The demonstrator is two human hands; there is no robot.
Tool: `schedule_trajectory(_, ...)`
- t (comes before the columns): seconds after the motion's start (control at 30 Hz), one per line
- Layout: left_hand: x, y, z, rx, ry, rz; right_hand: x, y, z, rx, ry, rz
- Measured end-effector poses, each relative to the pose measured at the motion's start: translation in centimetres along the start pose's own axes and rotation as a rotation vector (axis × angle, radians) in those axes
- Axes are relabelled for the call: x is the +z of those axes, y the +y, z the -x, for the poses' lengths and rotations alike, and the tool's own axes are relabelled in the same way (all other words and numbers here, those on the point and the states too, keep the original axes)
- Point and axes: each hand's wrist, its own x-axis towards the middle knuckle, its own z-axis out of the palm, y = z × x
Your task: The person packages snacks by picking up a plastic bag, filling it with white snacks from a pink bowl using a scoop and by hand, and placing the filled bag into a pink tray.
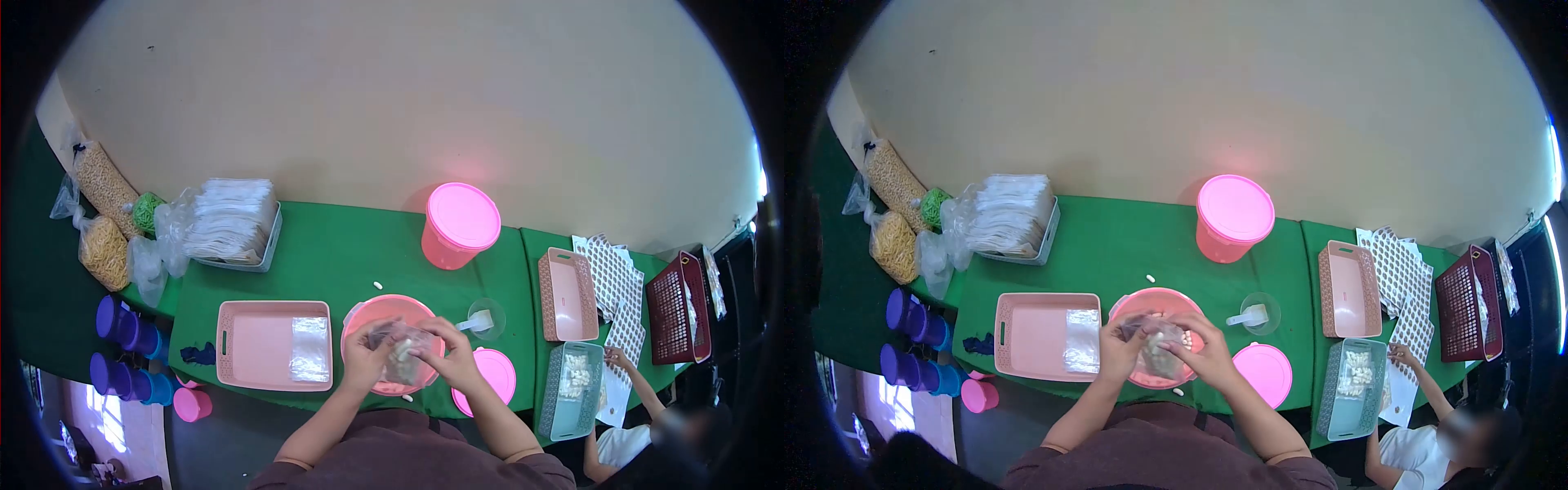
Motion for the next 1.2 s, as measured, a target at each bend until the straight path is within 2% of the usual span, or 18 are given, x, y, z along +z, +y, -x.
schedule_trajectory(0.07,0.4,-0.7,0.2,0.003,0.013,-0.044,0.6,0.8,0.4,0.073,0.046,-0.117)
schedule_trajectory(0.13,0.7,-0.5,0.6,-0.041,-0.035,-0.029,1.1,1.0,0.6,0.194,0.252,-0.219)
schedule_trajectory(0.23,1.1,-0.2,0.8,-0.007,-0.071,-0.064,1.8,0.6,0.5,0.107,0.273,-0.264)
schedule_trajectory(0.47,0.4,0.4,0.9,-0.09,-0.128,-0.065,0.8,0.1,1.3,0.186,0.275,-0.15)
schedule_trajectory(0.57,-0.9,0.2,0.7,-0.178,-0.234,-0.081,-0.6,-0.1,1.6,0.189,0.176,-0.064)
schedule_trajectory(0.63,-2.1,0.6,0.1,-0.271,-0.479,-0.17,-1.7,0.0,1.9,0.024,0.117,0.089)
schedule_trajectory(0.7,-3.1,1.2,-0.5,-0.156,-0.368,-0.213,-4.2,2.8,3.4,0.063,0.378,-0.09)
schedule_trajectory(0.73,-3.8,1.4,-0.7,-0.042,-0.262,-0.257,-6.6,2.7,3.1,0.088,0.544,0.029)
schedule_trajectory(0.8,-8.4,0.0,-2.1,-0.013,0.014,-0.41,-13.2,5.4,5.2,0.214,0.91,0.312)
schedule_trajectory(0.83,-11.1,-0.8,-2.4,0.0,0.132,-0.58,-16.0,6.2,6.3,0.197,1.071,0.311)
schedule_trajectory(0.9,-17.3,-3.9,-2.0,-0.043,0.316,-0.944,-21.8,9.3,10.2,0.211,1.282,0.712)
schedule_trajectory(0.93,-20.0,-6.0,-1.1,-0.101,0.38,-1.138,-22.8,9.3,11.7,0.268,1.319,0.919)
schedule_trajectory(0.97,-21.4,-7.1,-0.2,-0.107,0.382,-1.138,-23.6,9.2,13.2,0.323,1.345,1.128)
schedule_trajectory(1.03,-23.2,-8.6,1.1,-0.541,0.374,-1.267,-25.2,11.3,17.0,0.49,1.322,1.438)
schedule_trajectory(1.07,-23.6,-9.6,1.5,-0.542,0.375,-1.265,-25.5,12.1,18.5,0.488,1.321,1.44)
schedule_trajectory(1.13,-24.2,-11.1,2.2,-0.627,0.3,-1.198,-25.6,13.7,21.2,1.089,1.165,1.485)
schedule_trajectory(1.17,-24.0,-11.2,2.6,-0.63,0.299,-1.199,-26.0,15.3,22.7,1.092,1.162,1.486)
schedule_trajectory(1.2,-23.6,-11.3,2.8,-0.551,0.312,-1.205,-26.4,17.3,24.2,1.274,1.08,1.38)
